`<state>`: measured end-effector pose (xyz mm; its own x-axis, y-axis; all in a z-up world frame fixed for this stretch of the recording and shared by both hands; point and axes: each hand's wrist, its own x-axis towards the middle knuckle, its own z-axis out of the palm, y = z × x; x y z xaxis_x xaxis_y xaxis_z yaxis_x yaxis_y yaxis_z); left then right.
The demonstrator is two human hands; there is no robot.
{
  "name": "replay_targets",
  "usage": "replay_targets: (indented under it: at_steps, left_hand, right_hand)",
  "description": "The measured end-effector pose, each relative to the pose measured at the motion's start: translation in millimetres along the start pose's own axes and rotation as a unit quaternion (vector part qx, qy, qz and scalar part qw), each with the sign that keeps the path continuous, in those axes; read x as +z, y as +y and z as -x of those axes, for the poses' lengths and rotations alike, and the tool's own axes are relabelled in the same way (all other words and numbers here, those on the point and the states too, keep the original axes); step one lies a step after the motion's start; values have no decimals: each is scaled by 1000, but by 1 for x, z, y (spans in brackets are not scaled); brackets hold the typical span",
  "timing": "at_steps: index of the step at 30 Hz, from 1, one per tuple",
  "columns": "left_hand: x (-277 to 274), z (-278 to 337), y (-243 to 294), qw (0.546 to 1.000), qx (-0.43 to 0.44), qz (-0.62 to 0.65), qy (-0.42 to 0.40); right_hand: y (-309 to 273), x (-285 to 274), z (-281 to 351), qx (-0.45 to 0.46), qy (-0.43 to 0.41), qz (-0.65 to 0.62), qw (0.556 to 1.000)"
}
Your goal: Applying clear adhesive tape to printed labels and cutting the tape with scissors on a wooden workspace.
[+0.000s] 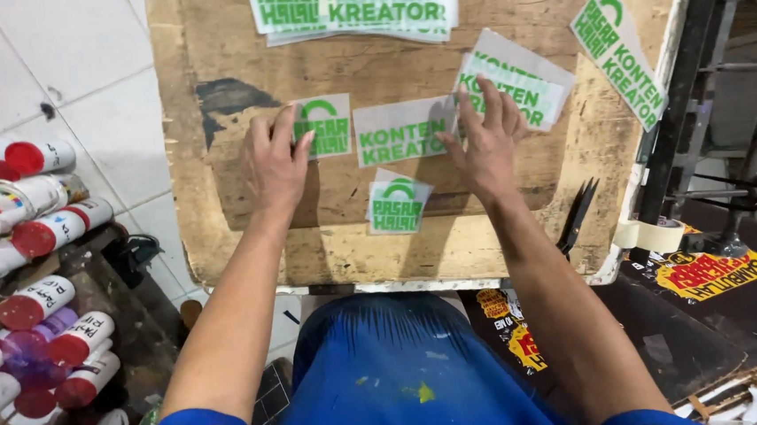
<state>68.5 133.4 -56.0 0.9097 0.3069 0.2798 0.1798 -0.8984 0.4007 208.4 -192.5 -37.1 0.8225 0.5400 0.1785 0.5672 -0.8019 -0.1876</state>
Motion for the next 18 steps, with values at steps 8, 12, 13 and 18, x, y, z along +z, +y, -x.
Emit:
replay_targets:
  at_steps: [8, 12, 13, 18]
  left_hand:
    - [-8, 17, 8, 974, 215, 7, -75]
    - [-9, 19, -1, 965, 234, -10, -121]
    - [-9, 20, -1, 965, 232, -10, -123]
    - [-7, 23, -2, 965, 241, -20, -99]
  right_hand:
    - [-45, 10, 36, -129, -106, -78, 983]
    - [-44, 23, 36, -117, -120, -34, 985]
    - [-46, 23, 35, -117, -123, -35, 985]
    - [-50, 24, 30, -88, -135, -35, 986]
